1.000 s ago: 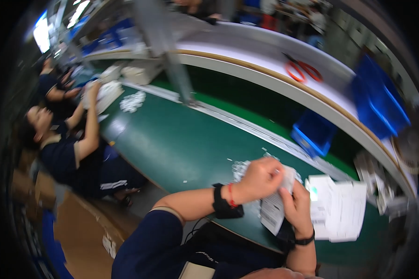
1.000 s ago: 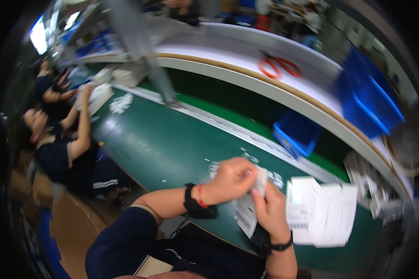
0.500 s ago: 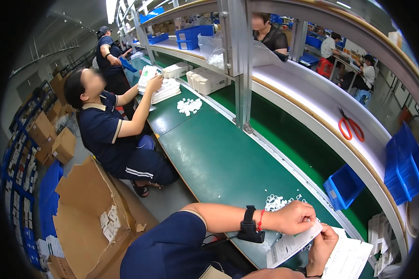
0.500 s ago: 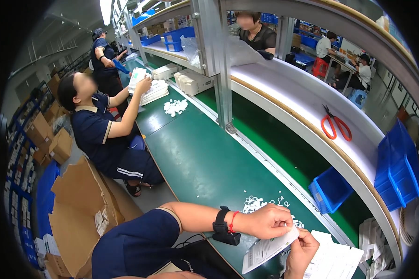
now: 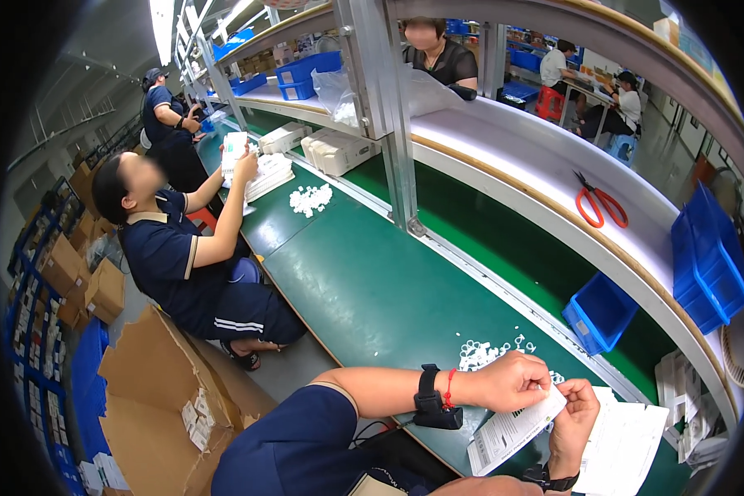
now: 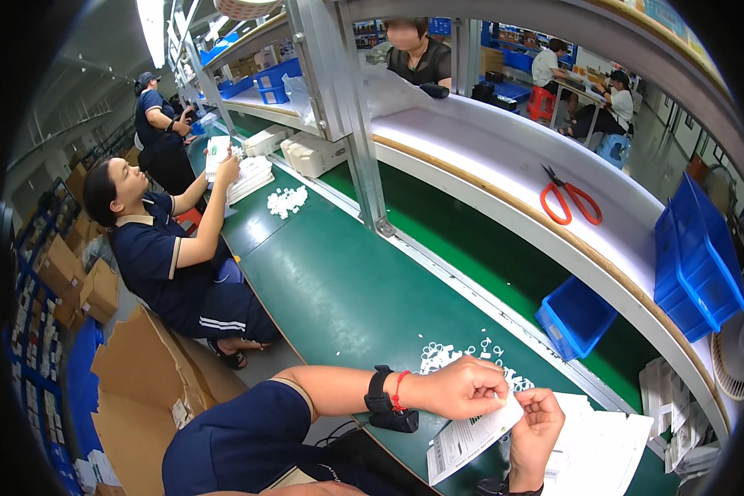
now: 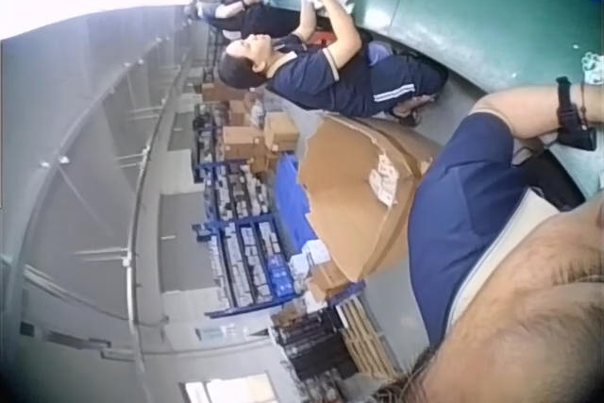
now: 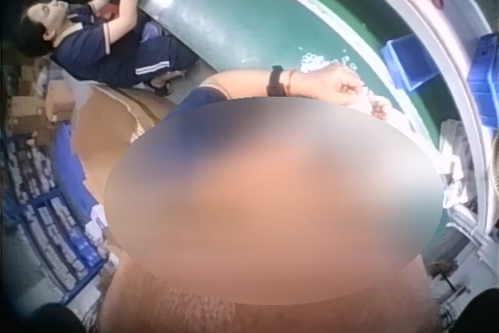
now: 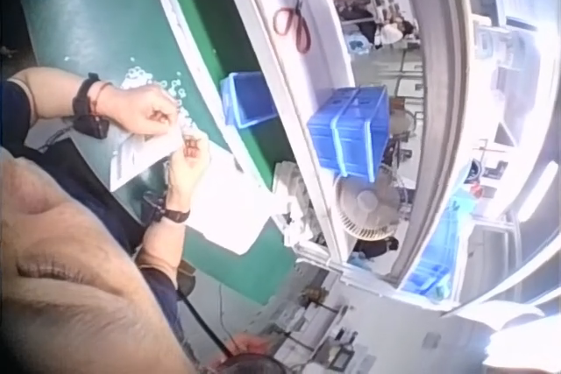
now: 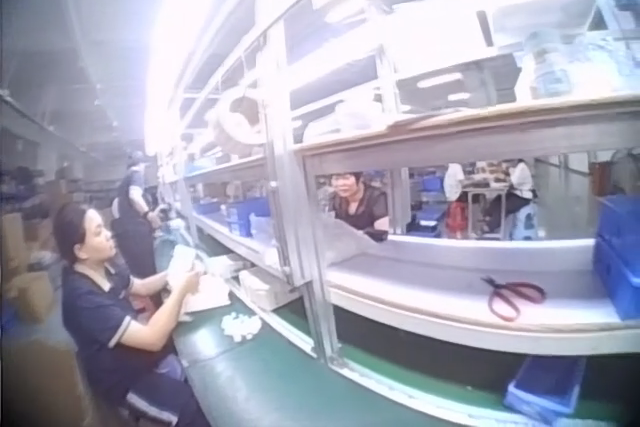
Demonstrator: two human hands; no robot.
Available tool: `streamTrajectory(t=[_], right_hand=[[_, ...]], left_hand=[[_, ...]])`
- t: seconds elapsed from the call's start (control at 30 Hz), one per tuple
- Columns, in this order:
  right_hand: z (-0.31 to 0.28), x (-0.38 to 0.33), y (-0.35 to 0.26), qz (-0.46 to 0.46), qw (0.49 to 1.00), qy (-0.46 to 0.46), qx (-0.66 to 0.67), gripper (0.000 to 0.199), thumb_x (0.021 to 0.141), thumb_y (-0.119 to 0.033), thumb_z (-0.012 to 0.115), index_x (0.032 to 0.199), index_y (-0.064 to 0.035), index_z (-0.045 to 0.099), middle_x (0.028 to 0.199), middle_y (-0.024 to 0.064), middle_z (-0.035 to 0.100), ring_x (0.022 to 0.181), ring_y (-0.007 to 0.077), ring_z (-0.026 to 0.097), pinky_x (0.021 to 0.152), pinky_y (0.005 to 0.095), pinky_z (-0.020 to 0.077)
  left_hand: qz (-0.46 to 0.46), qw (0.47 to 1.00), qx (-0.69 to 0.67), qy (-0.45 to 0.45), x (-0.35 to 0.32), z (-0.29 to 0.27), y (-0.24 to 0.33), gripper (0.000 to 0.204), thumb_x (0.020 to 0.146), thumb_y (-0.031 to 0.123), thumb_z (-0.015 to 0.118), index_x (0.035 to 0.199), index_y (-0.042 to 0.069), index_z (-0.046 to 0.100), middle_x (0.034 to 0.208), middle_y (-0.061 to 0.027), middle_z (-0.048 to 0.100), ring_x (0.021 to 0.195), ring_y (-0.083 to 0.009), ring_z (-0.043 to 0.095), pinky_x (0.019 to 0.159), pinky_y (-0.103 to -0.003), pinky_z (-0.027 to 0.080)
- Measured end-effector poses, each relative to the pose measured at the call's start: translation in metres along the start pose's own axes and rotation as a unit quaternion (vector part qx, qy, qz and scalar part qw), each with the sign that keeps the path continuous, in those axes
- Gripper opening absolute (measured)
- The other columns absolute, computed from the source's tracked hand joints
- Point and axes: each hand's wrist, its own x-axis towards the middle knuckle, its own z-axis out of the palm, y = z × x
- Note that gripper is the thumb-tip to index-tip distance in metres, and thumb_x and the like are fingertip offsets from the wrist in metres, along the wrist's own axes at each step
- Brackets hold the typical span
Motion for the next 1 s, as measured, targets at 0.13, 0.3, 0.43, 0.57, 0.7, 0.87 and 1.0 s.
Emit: streamTrajectory(t=[0.13,0.3,0.43,0.57,0.7,0.87,1.0], right_hand=[[0.01,-0.002,-0.008,-0.024,0.999,-0.028,0.019,0.027,0.077,0.009,0.066,0.089,-0.0045,0.046,0.082,0.0046,0.057,0.075,0.0081,0.056,0.071,0.0192,0.045],[0.011,-0.002,-0.009,-0.051,0.997,-0.039,0.042,0.033,0.077,0.008,0.064,0.086,-0.0088,0.037,0.079,0.0035,0.052,0.076,0.0078,0.051,0.07,0.0194,0.0421],[0.009,-0.002,-0.009,-0.058,0.997,-0.025,0.048,0.032,0.078,0.008,0.061,0.083,-0.01,0.034,0.076,0.0024,0.048,0.072,0.0072,0.046,0.067,0.0192,0.0395],[0.004,-0.001,-0.005,-0.075,0.993,0.001,0.092,0.027,0.083,0.003,0.057,0.081,-0.0109,0.034,0.073,0.0008,0.044,0.067,0.006,0.041,0.062,0.0188,0.0367],[0.005,0.0,-0.005,-0.086,0.992,0.058,0.067,0.023,0.087,-0.003,0.055,0.078,-0.0104,0.035,0.072,0.0,0.043,0.064,0.0055,0.041,0.06,0.0187,0.0378],[0.004,0.001,-0.003,-0.086,0.99,0.112,0.029,0.019,0.088,-0.004,0.056,0.079,-0.0087,0.039,0.072,-0.0004,0.045,0.064,0.0051,0.044,0.059,0.0187,0.0385],[0.009,0.002,-0.007,-0.027,0.995,0.061,0.072,0.006,0.091,-0.008,0.053,0.091,-0.003,0.049,0.082,0.0034,0.057,0.07,0.0079,0.053,0.064,0.0207,0.0444]], left_hand=[[0.003,1.0,0.0,-0.004,-0.003,0.003,-0.002,0.01,0.079,0.011,0.065,0.083,0.001,0.062,0.067,-0.0056,0.055,0.054,-0.0145,0.053,0.049,-0.027,0.042],[0.013,1.0,0.009,-0.005,-0.002,0.006,0.0,0.026,0.08,0.014,0.067,0.102,0.002,0.059,0.086,-0.0084,0.056,0.068,-0.0163,0.056,0.059,-0.026,0.044],[0.065,0.996,0.06,0.012,-0.001,0.004,-0.007,0.053,0.081,0.014,0.07,0.127,0.003,0.044,0.101,-0.0097,0.053,0.08,-0.0161,0.054,0.068,-0.025,0.044],[-0.099,0.965,-0.234,-0.069,-0.005,0.01,-0.012,0.065,0.081,0.01,0.071,0.134,0.003,0.034,0.098,-0.0076,0.054,0.074,-0.0098,0.052,0.064,-0.022,0.044],[-0.17,0.942,-0.27,-0.1,-0.002,0.006,-0.012,0.068,0.082,0.0,0.067,0.137,0.004,0.028,0.093,-0.0049,0.052,0.07,-0.0029,0.052,0.058,-0.017,0.043],[-0.184,0.926,-0.322,-0.068,-0.002,0.01,-0.009,0.063,0.083,-0.004,0.064,0.135,0.005,0.029,0.092,-0.0037,0.05,0.072,-0.0024,0.054,0.058,-0.017,0.043],[-0.154,0.935,-0.319,-0.009,0.001,0.004,-0.01,0.058,0.084,-0.006,0.061,0.133,0.005,0.031,0.094,-0.0038,0.051,0.082,-0.0053,0.057,0.067,-0.019,0.048]])
